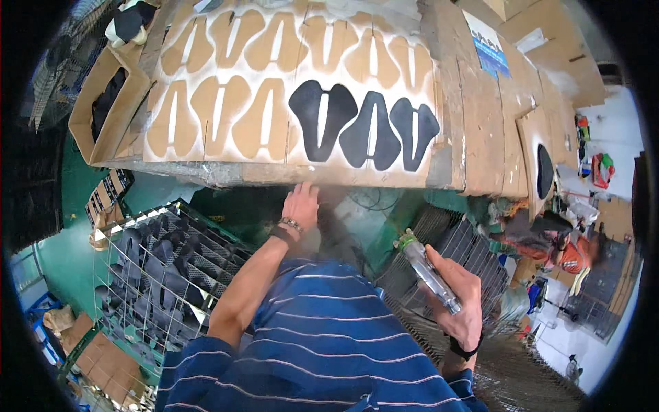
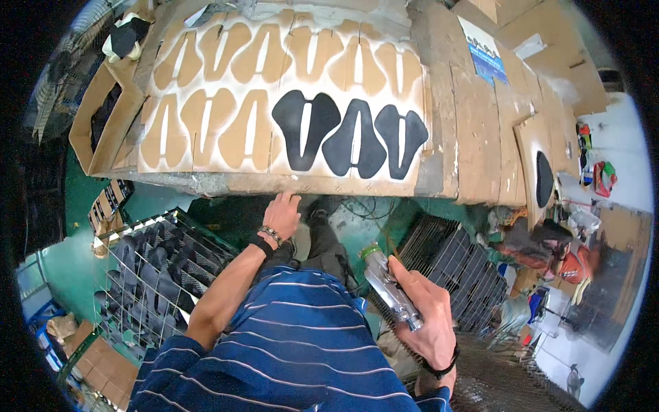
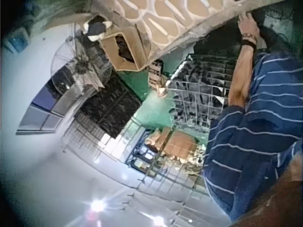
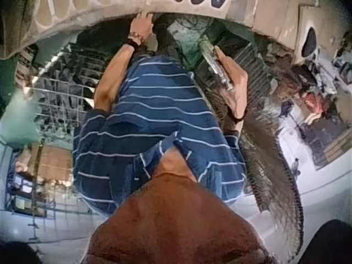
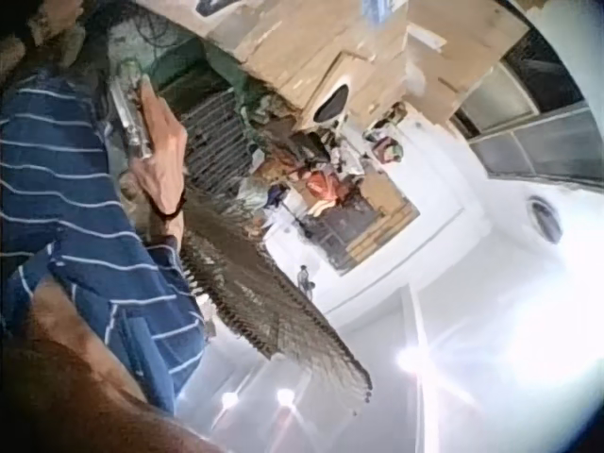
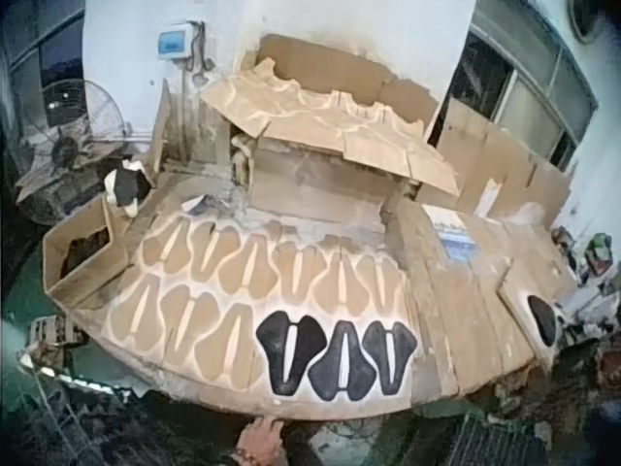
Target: Placing black foam padding inserts onto a cardboard stencil/template on a workbench.
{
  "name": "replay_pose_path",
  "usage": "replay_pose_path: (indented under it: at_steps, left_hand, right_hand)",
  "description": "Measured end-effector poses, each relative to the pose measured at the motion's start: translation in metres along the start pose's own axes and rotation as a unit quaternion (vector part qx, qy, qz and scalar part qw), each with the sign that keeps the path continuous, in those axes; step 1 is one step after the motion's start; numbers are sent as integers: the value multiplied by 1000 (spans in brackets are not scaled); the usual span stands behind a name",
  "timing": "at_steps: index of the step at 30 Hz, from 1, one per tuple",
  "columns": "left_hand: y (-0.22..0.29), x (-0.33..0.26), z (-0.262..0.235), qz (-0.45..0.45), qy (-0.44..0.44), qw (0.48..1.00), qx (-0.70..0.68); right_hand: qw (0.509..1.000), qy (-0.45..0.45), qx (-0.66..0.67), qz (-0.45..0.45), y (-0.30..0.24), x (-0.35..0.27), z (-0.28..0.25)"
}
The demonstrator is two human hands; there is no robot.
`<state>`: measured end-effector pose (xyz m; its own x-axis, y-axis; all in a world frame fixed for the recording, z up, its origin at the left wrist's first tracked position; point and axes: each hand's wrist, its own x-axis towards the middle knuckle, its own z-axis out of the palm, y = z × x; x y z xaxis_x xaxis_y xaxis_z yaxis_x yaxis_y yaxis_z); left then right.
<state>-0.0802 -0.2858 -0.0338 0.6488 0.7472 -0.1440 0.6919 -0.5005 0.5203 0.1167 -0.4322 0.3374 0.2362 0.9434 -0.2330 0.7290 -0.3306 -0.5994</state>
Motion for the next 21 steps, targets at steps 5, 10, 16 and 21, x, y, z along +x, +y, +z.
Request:
replay_pose_path:
  at_steps: [5,10,16,21]
  left_hand:
    - [23,41,1,52,34,997,41]
    - [21,59,25,6,-4,994,113]
    - [34,60,17,-28,-65,993,91]
    - [35,60,8,-29,-94,993,64]
  right_hand:
    - [1000,26,10,13,1,20,-12]
    - [999,37,27,18,7,47,-18]
    - [995,87,10,-55,30,70,-23]
    - [998,49,33,10,32,68,-35]
